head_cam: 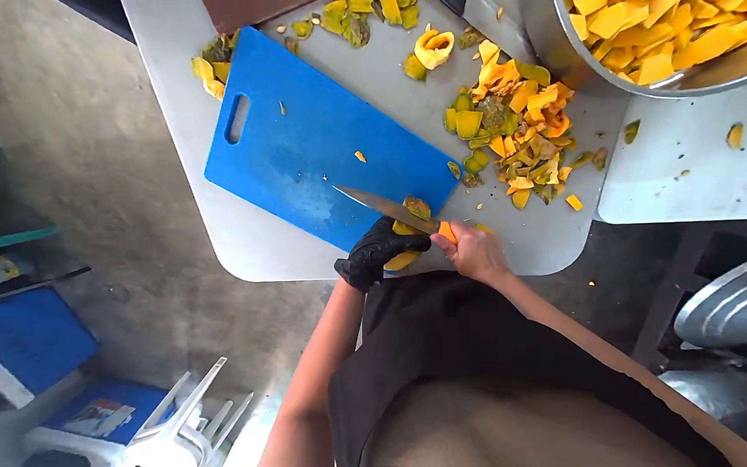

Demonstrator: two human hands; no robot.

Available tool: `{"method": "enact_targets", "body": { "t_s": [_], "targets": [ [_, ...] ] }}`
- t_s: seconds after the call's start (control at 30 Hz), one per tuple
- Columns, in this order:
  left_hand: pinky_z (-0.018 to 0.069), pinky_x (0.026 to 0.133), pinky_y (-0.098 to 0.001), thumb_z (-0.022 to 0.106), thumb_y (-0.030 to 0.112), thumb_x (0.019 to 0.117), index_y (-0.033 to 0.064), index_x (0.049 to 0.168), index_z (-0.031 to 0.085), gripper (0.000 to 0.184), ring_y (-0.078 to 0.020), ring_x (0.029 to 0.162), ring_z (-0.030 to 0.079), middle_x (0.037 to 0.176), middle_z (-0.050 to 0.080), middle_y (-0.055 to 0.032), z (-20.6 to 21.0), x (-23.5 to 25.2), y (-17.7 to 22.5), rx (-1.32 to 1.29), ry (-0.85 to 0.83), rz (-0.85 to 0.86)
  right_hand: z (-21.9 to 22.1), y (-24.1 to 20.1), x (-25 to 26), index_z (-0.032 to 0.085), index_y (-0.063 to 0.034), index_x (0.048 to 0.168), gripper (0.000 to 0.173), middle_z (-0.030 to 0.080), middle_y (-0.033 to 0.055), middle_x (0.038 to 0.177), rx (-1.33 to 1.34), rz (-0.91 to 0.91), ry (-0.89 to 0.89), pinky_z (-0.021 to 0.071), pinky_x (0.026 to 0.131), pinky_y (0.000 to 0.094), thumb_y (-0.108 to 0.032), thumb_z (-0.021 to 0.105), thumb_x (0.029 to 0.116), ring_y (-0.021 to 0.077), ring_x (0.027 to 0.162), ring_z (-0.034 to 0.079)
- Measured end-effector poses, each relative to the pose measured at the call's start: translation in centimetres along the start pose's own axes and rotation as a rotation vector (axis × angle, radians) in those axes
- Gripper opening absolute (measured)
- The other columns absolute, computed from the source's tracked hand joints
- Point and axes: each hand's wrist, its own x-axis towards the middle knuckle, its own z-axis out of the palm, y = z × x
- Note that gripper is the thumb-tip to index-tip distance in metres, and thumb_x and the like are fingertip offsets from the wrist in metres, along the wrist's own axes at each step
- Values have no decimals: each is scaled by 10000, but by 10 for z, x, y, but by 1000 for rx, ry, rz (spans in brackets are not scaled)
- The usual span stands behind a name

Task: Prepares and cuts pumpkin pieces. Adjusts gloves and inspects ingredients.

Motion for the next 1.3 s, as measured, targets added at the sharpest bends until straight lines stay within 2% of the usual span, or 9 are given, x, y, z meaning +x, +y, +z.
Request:
{"method": "enact_targets", "body": {
  "t_s": [0.2,0.43,0.6,0.8,0.93,1.03,1.13,1.2,1.3],
  "targets": [
    [566,815,-275,789,34,844,36,1266,577,472,-88,886,659,1031,677,-66,3,2,4,77,15,8,-12,-14,-1,657,55,1021,590,678,238,834,31,139,-131,518,726,603,-502,470,1070,439,858,697],
    [568,867,-371,831,128,812,50,1337,542,605,-166,960,673,1095,682,-118,13,11,-19,173,71,98,-9,-24,2,665,16,998,645,670,213,811,84,221,-96,522,702,590,-564,392,1072,415,834,695],
    [541,920,-534,849,232,813,26,1416,475,739,-319,1038,679,1131,679,-216,24,20,-24,377,197,111,-8,-25,9,683,17,1025,693,684,235,858,102,270,-78,534,732,606,-589,350,1071,431,883,701],
    [575,790,-290,773,10,833,43,1312,543,532,-117,882,663,1048,672,-78,-5,6,1,72,-5,76,-2,-11,8,666,41,1102,645,702,263,950,51,225,-101,526,809,627,-551,414,1071,452,962,700],
    [578,801,-343,791,-32,799,8,1358,529,619,-168,889,666,1082,674,-133,6,5,-9,169,-186,-43,2,-1,32,693,36,1081,742,687,288,972,193,316,-183,519,818,665,-603,315,1071,472,971,679],
    [565,869,-337,832,61,781,26,1368,529,662,-157,974,660,1144,663,-126,3,22,-23,197,-270,4,-2,10,28,693,46,1164,653,699,287,1025,273,235,-145,481,924,644,-486,317,1113,463,1047,667],
    [571,869,-306,841,59,783,64,1376,529,670,-119,973,664,1138,671,-90,-4,0,-11,213,-209,57,-7,25,-2,680,77,1133,592,678,274,898,309,187,11,504,827,620,-406,339,1124,437,889,670],
    [574,878,-390,865,114,777,95,1383,538,689,-170,983,677,1127,685,-110,-8,-18,6,353,-50,116,-13,30,-14,672,71,1060,611,625,206,752,293,124,94,504,691,566,-431,327,1112,369,727,637],
    [545,830,-618,890,291,764,107,1433,503,795,-367,975,696,1070,705,-206,-12,-11,11,641,182,123,-20,20,-18,655,69,984,640,619,197,718,212,46,83,510,657,565,-491,362,1086,383,719,653]
  ]
}}
